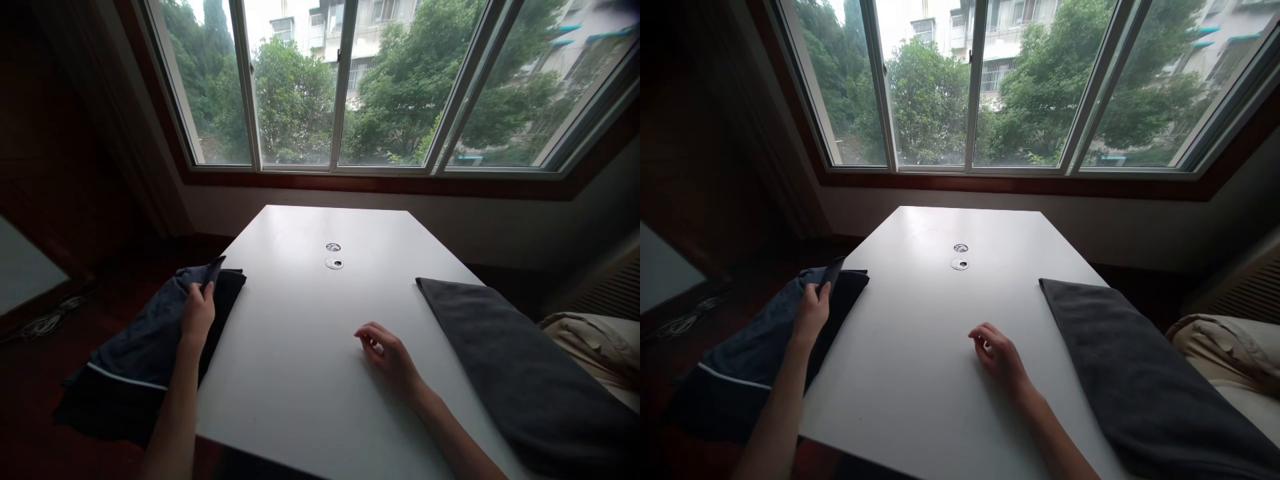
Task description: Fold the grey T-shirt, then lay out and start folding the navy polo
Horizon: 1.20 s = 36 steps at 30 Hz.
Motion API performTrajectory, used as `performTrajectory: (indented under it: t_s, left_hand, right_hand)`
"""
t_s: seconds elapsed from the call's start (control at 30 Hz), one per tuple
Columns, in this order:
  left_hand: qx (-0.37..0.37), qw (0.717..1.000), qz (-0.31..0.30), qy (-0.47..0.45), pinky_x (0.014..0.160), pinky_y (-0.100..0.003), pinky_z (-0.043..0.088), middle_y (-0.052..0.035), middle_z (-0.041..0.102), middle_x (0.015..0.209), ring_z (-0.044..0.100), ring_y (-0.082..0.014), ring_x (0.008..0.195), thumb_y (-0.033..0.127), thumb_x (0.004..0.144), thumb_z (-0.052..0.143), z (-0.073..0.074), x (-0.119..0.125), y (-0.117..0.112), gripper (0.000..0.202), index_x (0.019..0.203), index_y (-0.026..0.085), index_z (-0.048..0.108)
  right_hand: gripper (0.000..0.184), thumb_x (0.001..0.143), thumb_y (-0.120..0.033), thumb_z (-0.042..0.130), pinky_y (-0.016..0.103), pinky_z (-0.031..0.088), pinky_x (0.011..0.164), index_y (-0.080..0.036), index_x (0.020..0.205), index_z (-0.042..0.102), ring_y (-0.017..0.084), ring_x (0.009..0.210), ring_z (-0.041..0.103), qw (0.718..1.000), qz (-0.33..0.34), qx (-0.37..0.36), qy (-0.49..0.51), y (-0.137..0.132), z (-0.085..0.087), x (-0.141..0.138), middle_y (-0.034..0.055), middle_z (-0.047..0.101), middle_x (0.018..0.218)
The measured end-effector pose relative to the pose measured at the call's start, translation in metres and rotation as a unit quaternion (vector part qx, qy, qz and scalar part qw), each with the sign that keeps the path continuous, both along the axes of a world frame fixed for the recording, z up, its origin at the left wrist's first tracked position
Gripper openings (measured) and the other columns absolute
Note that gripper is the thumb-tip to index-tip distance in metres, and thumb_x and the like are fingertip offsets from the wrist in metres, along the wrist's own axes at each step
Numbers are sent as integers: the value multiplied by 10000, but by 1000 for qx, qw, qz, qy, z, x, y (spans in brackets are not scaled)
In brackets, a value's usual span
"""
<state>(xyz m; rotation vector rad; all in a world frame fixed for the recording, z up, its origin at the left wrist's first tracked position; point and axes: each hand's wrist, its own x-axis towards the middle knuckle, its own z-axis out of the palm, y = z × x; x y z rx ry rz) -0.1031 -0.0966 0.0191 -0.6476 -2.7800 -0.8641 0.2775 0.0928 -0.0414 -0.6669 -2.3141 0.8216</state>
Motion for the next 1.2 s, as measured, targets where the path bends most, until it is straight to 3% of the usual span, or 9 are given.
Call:
performTrajectory:
  t_s: [0.1, 0.2, 0.37, 0.53, 0.63, 0.73, 0.93, 1.07, 1.2]
  left_hand:
    - [96, 995, -7, 31, 721, -370, 488, -112, 676, 948, 661, -301, 886, 456, 964, 375, 20, 11, 3, 308, 1066, 194, 500]
    - [140, 986, -88, 25, 688, -329, 472, -55, 655, 858, 651, -250, 807, 444, 963, 408, 32, 45, 20, 252, 993, 212, 499]
    - [91, 946, -302, -66, 665, -301, 447, -44, 650, 796, 644, -214, 737, 368, 996, 375, 9, 139, 69, 199, 989, 209, 495]
    - [20, 853, -512, -98, 743, -270, 464, -63, 668, 924, 639, -189, 840, 276, 982, 393, -2, 201, 79, 175, 937, 207, 548]
    - [5, 840, -538, -74, 776, -255, 469, -47, 667, 968, 631, -182, 882, 299, 974, 413, 6, 188, 66, 190, 964, 218, 584]
    - [-24, 873, -486, -34, 890, -292, 460, -65, 661, 1061, 617, -208, 1006, 310, 965, 417, 6, 141, 51, 225, 1058, 209, 595]
    - [-50, 944, -327, -13, 991, -376, 431, -117, 618, 1171, 582, -250, 1113, 318, 952, 393, -28, 36, 36, 294, 1127, 174, 580]
    - [-7, 956, -292, -14, 940, -349, 461, -128, 607, 1129, 602, -231, 1044, 250, 939, 381, -47, 19, 36, 281, 1115, 145, 573]
    - [0, 959, -284, 3, 871, -333, 473, -88, 615, 1000, 613, -216, 939, 228, 911, 438, -49, 25, 36, 248, 1111, 161, 570]
  right_hand:
    - [193, 892, -198, 427, 264, 478, 609, -223, 890, 618, 154, 705, 581, 1000, 4, 4, 0, 0, 0, -1, 48, 634, 896]
    - [189, 888, -199, 433, 269, 485, 628, -216, 893, 622, 152, 699, 582, 1000, 11, -1, 1, 0, -1, -1, 51, 634, 897]
    - [185, 888, -192, 440, 271, 485, 638, -215, 914, 622, 157, 718, 583, 1000, 9, -14, 0, 1, 0, 0, 52, 631, 910]
    - [142, 870, -180, 459, 274, 472, 650, -215, 865, 596, 166, 725, 570, 1000, -10, -7, -2, 3, 2, 5, 36, 602, 858]
    - [138, 858, -170, 454, 278, 463, 657, -216, 856, 584, 164, 706, 556, 1000, -15, -4, -1, 4, 3, 7, 27, 585, 833]
    - [137, 865, -196, 455, 288, 461, 682, -219, 890, 588, 170, 725, 566, 1000, -27, -5, -2, 2, 5, 6, 31, 603, 861]
    - [306, 922, -479, 449, 311, 442, 637, -227, 1045, 571, 175, 625, 566, 980, -193, -42, -27, 5, 2, 5, 12, 611, 781]
    - [412, 884, -521, 451, 350, 462, 701, -190, 1097, 572, 213, 749, 589, 968, -246, 12, -50, 15, -8, 8, 90, 601, 973]
    - [372, 858, -467, 467, 346, 465, 710, -191, 1082, 577, 202, 746, 585, 972, -228, 2, -55, 21, -13, 9, 83, 602, 977]
